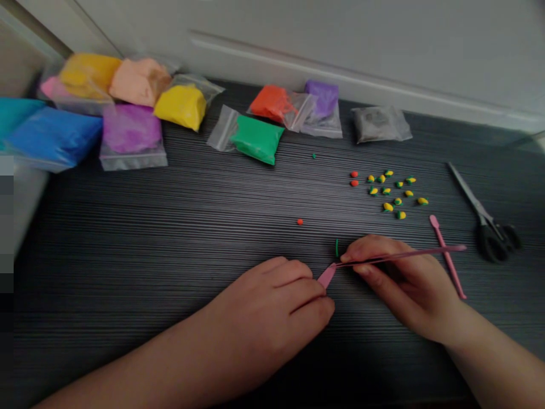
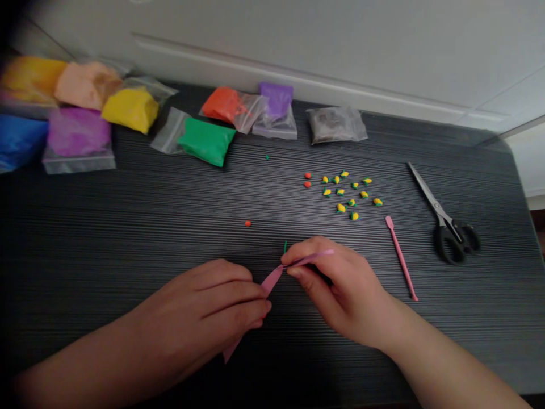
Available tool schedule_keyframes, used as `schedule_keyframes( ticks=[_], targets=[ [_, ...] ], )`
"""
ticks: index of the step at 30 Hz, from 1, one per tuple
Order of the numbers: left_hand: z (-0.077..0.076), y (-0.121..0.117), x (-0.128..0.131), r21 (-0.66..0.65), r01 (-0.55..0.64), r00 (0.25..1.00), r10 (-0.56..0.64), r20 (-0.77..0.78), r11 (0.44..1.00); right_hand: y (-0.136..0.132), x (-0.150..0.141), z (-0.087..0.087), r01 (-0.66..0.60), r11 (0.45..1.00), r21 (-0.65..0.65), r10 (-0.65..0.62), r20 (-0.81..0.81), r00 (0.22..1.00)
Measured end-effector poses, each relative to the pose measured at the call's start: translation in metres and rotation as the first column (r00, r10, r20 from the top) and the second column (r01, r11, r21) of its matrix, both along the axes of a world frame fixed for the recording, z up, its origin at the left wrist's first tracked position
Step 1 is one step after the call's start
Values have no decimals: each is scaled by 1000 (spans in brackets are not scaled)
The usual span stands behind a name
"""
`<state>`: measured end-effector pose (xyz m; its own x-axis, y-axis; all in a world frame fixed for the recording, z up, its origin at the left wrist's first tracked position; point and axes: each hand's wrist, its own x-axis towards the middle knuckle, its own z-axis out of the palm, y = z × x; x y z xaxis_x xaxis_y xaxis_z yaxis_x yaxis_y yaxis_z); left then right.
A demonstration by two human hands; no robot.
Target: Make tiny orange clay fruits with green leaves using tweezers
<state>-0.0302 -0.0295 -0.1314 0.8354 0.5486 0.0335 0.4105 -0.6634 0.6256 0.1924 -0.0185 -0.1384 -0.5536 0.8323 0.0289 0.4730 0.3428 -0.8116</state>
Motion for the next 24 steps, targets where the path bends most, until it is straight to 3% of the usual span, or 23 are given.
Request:
schedule_keyframes(
  ticks=[24],
  targets=[
    [-5, -2, -1, 26, -6, 1000, 6, 27, 1000, 1, 0, 1, -9, 1000, 10, 9, 27, 1000]
  ],
)
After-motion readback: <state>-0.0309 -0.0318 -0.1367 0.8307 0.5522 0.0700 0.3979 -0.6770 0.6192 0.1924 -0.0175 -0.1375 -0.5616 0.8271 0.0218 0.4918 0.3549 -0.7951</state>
